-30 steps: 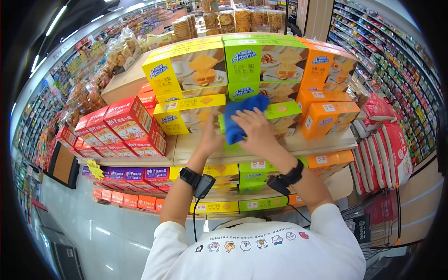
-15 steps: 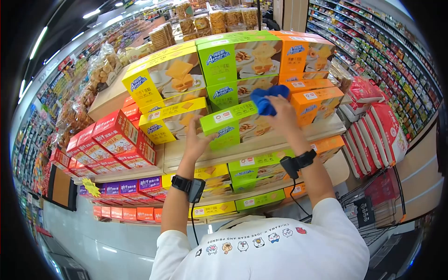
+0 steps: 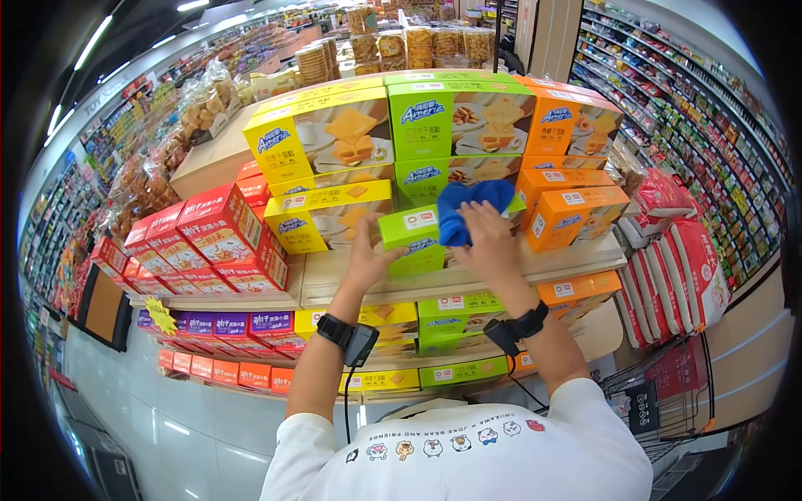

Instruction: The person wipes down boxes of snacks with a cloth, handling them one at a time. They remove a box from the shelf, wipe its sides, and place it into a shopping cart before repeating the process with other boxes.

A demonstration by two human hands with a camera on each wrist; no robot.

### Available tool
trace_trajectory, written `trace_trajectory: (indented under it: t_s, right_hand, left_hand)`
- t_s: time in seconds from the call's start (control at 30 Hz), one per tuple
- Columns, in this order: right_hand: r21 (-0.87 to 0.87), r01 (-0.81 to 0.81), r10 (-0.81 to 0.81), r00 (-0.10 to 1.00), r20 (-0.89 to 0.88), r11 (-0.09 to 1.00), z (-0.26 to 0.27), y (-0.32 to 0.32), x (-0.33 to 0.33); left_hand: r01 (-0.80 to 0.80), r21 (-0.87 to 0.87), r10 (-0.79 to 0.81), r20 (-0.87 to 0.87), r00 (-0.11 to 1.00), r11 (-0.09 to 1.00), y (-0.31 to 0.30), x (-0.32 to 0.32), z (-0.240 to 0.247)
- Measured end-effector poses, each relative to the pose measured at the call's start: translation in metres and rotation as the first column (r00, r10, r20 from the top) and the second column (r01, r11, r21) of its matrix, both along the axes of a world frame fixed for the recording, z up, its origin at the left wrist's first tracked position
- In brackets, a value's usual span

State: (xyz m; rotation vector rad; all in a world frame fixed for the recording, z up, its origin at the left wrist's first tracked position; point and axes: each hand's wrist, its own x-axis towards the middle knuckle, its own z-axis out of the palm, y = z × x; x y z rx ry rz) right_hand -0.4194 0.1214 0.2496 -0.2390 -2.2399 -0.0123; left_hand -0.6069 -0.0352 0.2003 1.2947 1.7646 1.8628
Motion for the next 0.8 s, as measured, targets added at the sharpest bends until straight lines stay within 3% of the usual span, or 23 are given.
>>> trace_trajectory:
  t_s: [0.2,0.3,0.4,0.47,0.5,0.6,0.7,0.8]
  right_hand:
    - [-0.082,-0.250,0.250,0.968,-0.011,0.965,0.003,-0.052,-0.042]
    - [-0.102,-0.308,0.308,0.951,-0.014,0.946,0.007,-0.072,-0.053]
    - [-0.076,-0.320,0.319,0.948,-0.024,0.944,0.006,-0.074,-0.052]
    - [-0.062,-0.334,0.332,0.943,-0.037,0.941,0.004,-0.068,-0.049]
    - [-0.055,-0.343,0.341,0.939,-0.043,0.938,0.003,-0.063,-0.047]
    - [-0.059,-0.305,0.304,0.952,-0.026,0.951,0.006,-0.044,-0.035]
    - [-0.127,-0.196,0.193,0.981,-0.038,0.972,0.009,-0.017,-0.015]
    - [-0.143,0.010,-0.017,0.999,-0.047,0.990,0.008,0.006,0.008]
  left_hand:
    - [0.053,0.146,-0.058,0.032,0.998,0.988,0.003,-0.001,-0.005]
    - [0.023,0.155,0.018,-0.259,0.966,0.988,-0.001,-0.006,0.000]
    - [0.148,0.149,-0.148,-0.010,0.989,0.978,0.021,-0.043,-0.054]
    - [0.097,0.208,-0.061,-0.174,0.983,0.973,-0.004,0.001,0.005]
    - [0.076,0.186,-0.060,-0.094,0.994,0.980,-0.003,0.003,0.003]
    - [0.070,0.175,-0.092,0.121,0.988,0.982,0.004,-0.005,-0.012]
    - [-0.017,0.066,0.014,0.035,0.999,0.998,0.000,0.003,-0.003]
    - [-0.023,0.040,0.022,0.020,1.000,0.999,0.000,0.000,-0.005]
